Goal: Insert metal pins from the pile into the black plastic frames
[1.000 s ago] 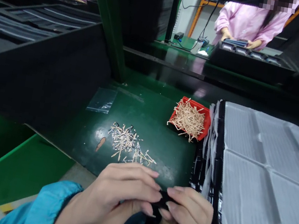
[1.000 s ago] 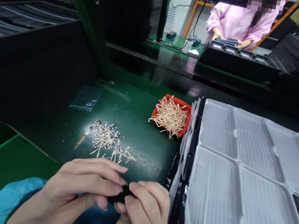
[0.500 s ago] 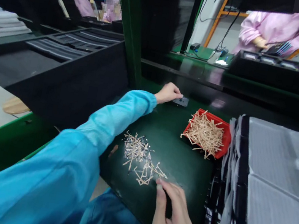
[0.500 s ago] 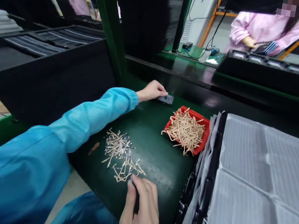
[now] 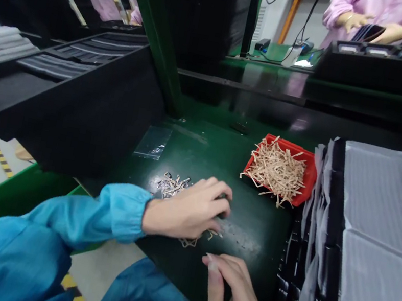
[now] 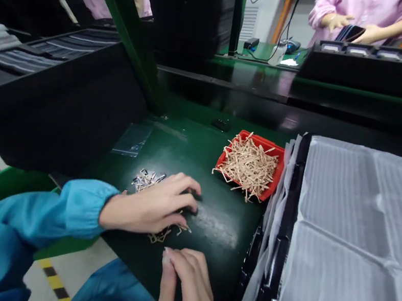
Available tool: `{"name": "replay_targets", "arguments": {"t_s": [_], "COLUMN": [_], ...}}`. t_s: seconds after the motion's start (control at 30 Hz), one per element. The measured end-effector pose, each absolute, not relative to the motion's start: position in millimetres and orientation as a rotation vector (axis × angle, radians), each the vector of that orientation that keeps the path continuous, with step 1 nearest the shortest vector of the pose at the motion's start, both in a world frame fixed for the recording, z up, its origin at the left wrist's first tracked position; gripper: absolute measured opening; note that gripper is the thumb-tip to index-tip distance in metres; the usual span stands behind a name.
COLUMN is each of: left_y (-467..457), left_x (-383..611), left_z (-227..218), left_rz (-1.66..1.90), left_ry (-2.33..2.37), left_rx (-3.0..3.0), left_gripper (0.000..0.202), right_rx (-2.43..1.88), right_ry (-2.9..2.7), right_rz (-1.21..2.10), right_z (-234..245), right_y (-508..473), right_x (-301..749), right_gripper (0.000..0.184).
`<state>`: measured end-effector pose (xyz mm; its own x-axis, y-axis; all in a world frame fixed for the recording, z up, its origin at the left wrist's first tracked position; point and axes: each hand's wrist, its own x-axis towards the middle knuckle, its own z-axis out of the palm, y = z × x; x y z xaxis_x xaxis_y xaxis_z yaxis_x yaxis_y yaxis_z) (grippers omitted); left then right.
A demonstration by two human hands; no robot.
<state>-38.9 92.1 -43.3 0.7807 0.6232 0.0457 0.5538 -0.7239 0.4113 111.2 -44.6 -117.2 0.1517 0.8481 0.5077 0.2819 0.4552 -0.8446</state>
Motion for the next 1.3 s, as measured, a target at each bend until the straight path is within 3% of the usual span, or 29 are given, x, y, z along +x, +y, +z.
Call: {"name": "replay_targets", "arguments": {"t_s": [0.07, 0.17, 0.37, 0.53, 0.67, 0.9, 1.1, 1.23, 1.3], "left_y": [71.8, 63.6, 66.4, 63.7, 62.1, 58.8, 50.7, 31.0, 25.5], "left_x": [-39.6, -38.9, -46.1, -53.0, -56.5, -58.5, -60.6, -47.6, -41.8], "left_z": [-62.5, -78.3, -71.5, -74.2, -76.6, -73.7, -56.0, -54.9, -60.2], "left_rz": [0.295, 0.383, 0.551, 0.679, 0.84, 0.899, 0.719, 0.81, 0.952], "left_ry": [0.93, 0.973, 0.874, 0.647, 0.523, 0.52, 0.556, 0.862, 1.005], "left_rx": [2.58, 2.539, 2.47, 2.542, 2.597, 2.594, 2.283, 1.894, 1.647], "left_gripper": [0.005, 0.015, 0.018, 0.028, 0.029, 0.03, 0.039, 0.014, 0.016], "right_rx": [-1.104, -1.161, -1.425, -1.369, -1.063, -0.982, -1.076, -1.244, -1.248], "right_ry": [-1.409, -1.383, -1.226, -0.745, -0.48, -0.44, -0.566, -0.71, -0.823], "right_rz": [0.554, 0.557, 0.732, 1.452, 1.737, 1.72, 1.515, 1.223, 1.08], "right_z": [-115.4, -113.0, -115.4, -108.4, -97.5, -91.9, -100.6, -102.8, -101.2], "right_y": [-45.4, -47.0, -46.0, -43.2, -38.2, -34.2, -36.7, -40.0, -42.1], "right_x": [114.4, 117.4, 116.7, 113.4, 113.3, 113.9, 110.2, 96.1, 87.0], "right_gripper": [0.026, 0.024, 0.012, 0.043, 0.048, 0.038, 0.034, 0.023, 0.02]}}
